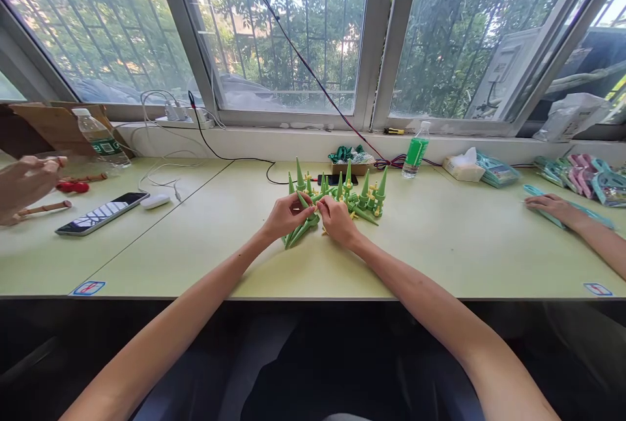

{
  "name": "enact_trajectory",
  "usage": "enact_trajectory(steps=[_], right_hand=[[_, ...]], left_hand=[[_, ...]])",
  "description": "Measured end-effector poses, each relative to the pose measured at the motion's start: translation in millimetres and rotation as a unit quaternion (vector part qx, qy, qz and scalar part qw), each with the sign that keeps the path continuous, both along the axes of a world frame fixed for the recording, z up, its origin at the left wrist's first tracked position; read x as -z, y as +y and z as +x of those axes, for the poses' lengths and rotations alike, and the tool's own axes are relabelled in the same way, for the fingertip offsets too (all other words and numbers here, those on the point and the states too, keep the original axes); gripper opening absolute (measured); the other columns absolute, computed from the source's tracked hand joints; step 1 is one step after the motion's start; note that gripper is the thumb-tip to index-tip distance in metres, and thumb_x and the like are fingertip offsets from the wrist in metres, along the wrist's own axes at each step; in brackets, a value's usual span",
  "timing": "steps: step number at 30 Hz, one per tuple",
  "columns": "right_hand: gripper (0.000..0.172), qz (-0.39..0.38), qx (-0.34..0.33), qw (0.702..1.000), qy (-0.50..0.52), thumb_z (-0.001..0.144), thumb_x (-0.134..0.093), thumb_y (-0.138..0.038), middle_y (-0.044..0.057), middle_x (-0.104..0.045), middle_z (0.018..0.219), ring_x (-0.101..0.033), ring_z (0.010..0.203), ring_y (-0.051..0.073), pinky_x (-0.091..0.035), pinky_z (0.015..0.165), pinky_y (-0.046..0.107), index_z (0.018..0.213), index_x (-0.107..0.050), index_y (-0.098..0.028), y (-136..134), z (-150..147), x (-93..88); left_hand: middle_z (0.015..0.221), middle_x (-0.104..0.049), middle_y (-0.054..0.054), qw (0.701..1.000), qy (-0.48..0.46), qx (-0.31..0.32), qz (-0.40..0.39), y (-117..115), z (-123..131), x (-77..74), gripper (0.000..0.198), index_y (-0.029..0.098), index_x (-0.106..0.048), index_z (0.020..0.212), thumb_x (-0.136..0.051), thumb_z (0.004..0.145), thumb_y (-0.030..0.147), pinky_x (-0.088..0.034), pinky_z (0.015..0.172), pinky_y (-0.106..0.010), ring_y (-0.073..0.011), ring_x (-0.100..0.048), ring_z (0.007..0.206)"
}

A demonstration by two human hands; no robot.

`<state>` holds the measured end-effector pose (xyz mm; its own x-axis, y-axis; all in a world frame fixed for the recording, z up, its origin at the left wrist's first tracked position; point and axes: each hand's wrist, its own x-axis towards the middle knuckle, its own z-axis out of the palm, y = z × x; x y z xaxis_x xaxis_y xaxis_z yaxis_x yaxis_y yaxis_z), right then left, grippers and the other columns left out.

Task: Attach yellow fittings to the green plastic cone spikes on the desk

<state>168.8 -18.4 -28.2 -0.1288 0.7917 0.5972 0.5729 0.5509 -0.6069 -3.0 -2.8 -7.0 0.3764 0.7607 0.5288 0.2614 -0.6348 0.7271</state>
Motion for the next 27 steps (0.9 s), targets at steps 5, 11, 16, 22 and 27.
enact_trajectory(steps=[5,11,16,22,27], right_hand=[[0.027,-0.017,0.018,0.998,0.062,0.098,-0.041,-0.044,-0.004,-0.051,0.054,-0.048,0.048,0.016,-0.035,0.054,0.027,0.102,-0.054,-0.02,-3,0,-3.1],[0.027,0.018,0.032,0.995,0.091,0.098,-0.041,-0.045,-0.007,-0.047,0.051,-0.042,0.042,0.014,-0.032,0.05,0.026,0.108,-0.048,-0.021,-10,-3,-8.8],[0.025,0.043,0.043,0.995,0.075,0.098,-0.041,-0.044,-0.008,-0.042,0.049,-0.035,0.043,0.012,-0.03,0.05,0.024,0.097,-0.052,-0.021,-11,-5,-8.4],[0.024,0.061,0.043,0.995,0.065,0.098,-0.043,-0.042,-0.009,-0.04,0.049,-0.033,0.043,0.01,-0.029,0.05,0.023,0.092,-0.053,-0.021,-10,-5,-6.3],[0.024,0.06,0.037,0.996,0.053,0.097,-0.043,-0.041,-0.008,-0.041,0.049,-0.036,0.044,0.011,-0.03,0.051,0.023,0.092,-0.054,-0.021,-10,-5,-5.4]], left_hand=[[0.076,-0.066,-0.004,0.998,-0.053,0.002,-0.035,2,1,-0.3,0.028,0.015,-0.06,0.087,-0.068,0.079,0.041,-0.056,0.061,-0.028,-0.0135,-0.063,0.06],[0.078,-0.068,-0.004,0.995,-0.09,-0.04,-0.024,6,0,-0.7,0.025,0.016,-0.062,0.089,-0.063,0.083,0.04,-0.057,0.063,-0.03,-0.0162,-0.068,0.062],[0.083,-0.071,-0.005,0.998,-0.047,-0.027,0.019,6,4,4.1,0.021,0.016,-0.064,0.089,-0.06,0.087,0.036,-0.056,0.07,-0.03,-0.0167,-0.069,0.071],[0.077,-0.07,-0.002,0.99,0.059,-0.054,0.113,7,7,9.8,0.015,0.018,-0.067,0.083,-0.061,0.088,0.03,-0.049,0.069,-0.027,-0.0145,-0.064,0.068],[0.073,-0.066,-0.001,0.98,0.12,-0.063,0.15,9,9,14.3,0.02,0.018,-0.064,0.076,-0.059,0.09,0.03,-0.044,0.067,-0.027,-0.0142,-0.058,0.067]])
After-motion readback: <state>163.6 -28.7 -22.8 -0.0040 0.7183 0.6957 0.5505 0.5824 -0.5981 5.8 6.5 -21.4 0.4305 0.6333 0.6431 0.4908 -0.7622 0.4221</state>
